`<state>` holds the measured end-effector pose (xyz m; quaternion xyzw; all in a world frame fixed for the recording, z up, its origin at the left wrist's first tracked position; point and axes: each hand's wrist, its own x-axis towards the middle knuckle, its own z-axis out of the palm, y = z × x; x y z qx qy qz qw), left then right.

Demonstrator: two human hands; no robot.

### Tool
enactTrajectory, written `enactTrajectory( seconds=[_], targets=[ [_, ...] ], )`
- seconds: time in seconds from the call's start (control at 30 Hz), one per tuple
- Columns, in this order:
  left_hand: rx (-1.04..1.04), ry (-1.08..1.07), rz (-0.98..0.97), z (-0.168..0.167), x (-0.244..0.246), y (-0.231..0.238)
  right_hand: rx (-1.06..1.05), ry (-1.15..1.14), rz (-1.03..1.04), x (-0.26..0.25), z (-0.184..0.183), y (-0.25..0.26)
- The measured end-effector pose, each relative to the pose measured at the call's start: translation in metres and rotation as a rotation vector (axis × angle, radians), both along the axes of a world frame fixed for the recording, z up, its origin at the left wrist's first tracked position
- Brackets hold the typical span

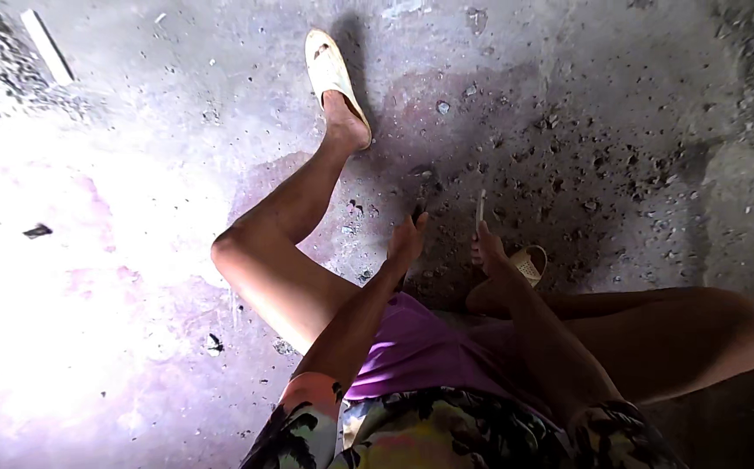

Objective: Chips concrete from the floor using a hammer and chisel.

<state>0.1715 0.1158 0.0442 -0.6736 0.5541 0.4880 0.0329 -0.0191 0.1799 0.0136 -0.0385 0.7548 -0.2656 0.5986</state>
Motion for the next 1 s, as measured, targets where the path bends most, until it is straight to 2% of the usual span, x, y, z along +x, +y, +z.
enactTrajectory(
  seconds=[0.13,0.3,0.67,0.83,0.9,1.0],
  targets=[
    [0.020,0.000,0.076,-0.006,0.008,0.004,0.043,0.214,0.426,0.001,-0.010,-0.029],
    [0.017,0.008,0.112,0.002,0.010,0.004,0.119,0.403,0.719,0.008,-0.007,-0.038],
    [-0.030,0.021,0.070,0.011,0.005,0.004,0.098,0.513,0.775,0.015,-0.013,-0.038],
    [-0.213,-0.009,-0.001,0.021,-0.001,0.009,0.076,0.545,0.817,0.016,-0.013,-0.037],
    [-0.253,-0.074,-0.079,0.016,-0.003,0.014,0.066,0.562,0.827,0.017,-0.013,-0.034],
    [-0.172,-0.199,-0.223,-0.009,-0.005,0.006,0.056,0.580,0.857,0.020,-0.015,-0.031]
  ],
)
